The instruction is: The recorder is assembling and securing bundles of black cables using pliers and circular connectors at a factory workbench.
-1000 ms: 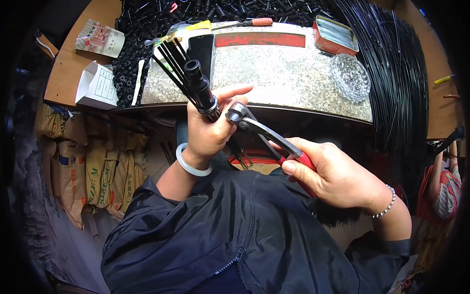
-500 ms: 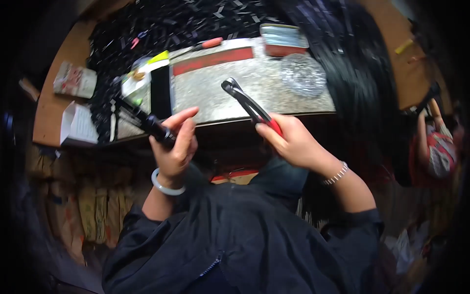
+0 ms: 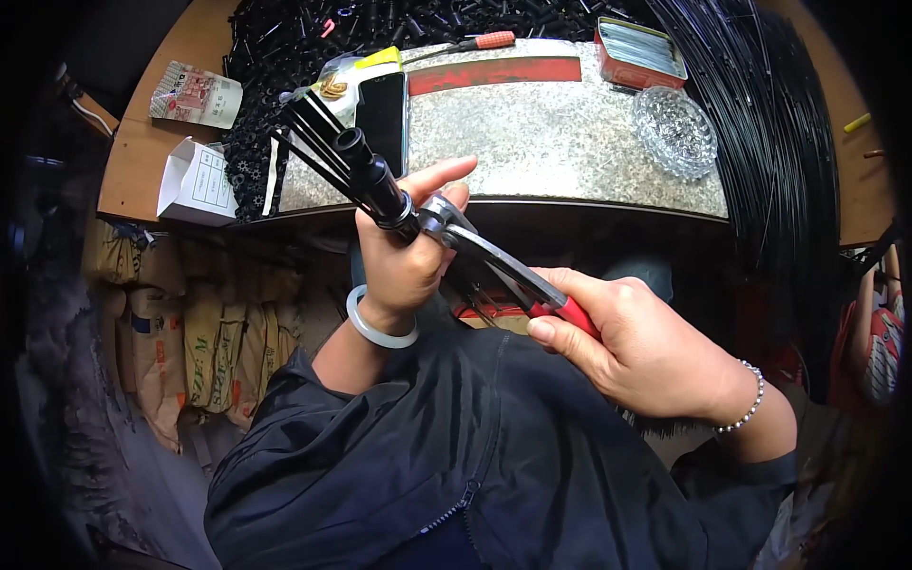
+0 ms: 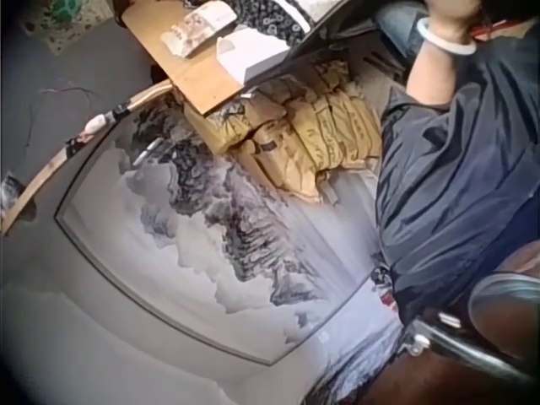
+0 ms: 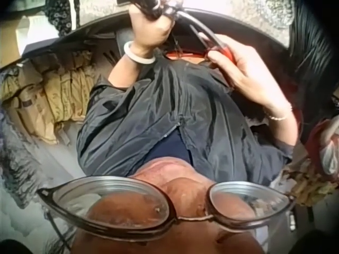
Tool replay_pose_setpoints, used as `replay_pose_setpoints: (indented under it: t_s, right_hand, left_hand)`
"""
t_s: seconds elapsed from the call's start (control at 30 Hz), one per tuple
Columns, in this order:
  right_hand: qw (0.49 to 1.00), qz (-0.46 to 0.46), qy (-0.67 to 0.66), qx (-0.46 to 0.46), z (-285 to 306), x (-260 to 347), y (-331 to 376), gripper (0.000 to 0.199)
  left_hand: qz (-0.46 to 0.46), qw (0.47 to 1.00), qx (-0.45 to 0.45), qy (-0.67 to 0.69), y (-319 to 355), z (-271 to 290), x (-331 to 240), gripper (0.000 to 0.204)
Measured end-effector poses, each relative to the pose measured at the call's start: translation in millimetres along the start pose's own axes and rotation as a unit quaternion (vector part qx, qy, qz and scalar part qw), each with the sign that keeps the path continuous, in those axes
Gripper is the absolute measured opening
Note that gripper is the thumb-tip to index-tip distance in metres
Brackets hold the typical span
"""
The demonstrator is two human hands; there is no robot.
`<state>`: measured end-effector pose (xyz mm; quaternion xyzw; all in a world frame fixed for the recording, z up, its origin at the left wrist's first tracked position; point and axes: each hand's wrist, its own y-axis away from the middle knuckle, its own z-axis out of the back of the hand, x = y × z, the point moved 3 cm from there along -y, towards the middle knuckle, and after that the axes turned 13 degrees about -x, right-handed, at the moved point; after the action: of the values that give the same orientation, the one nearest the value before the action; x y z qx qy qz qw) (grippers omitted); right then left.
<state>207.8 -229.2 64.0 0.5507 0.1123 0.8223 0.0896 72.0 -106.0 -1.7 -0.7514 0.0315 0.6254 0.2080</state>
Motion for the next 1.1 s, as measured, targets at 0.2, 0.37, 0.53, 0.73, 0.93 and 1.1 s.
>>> replay_pose_setpoints:
  t_s: [0.2, 0.37, 0.53, 0.73, 0.93, 1.1]
  right_hand:
    - [1.000, 0.006, 0.021, -0.011, 1, 12, 3, 0.034]
    - [0.999, 0.012, 0.040, -0.022, 3, 23, 8, 0.032]
    - [0.998, -0.026, 0.050, 0.026, 5, 23, 3, 0.032]
    - [0.955, 0.008, -0.277, -0.107, 6, -11, 4, 0.036]
    - [0.929, 0.108, 0.112, -0.337, 47, -78, -46, 0.034]
    - [0.806, 0.085, 0.423, -0.404, 35, -110, -71, 0.041]
  left_hand:
    - [0.027, 1.000, -0.011, 0.012, 1, 0, 1, 0.020]
    - [-0.055, 0.998, 0.002, 0.002, 0, 1, 8, 0.015]
    - [-0.026, 0.999, -0.020, -0.012, 1, 4, 6, 0.010]
    - [-0.026, 0.998, -0.042, -0.037, -4, 14, 14, 0.020]
    - [-0.024, 1.000, -0.005, -0.012, 4, 13, 14, 0.020]
    - [0.021, 0.999, -0.011, 0.029, 6, 4, 8, 0.013]
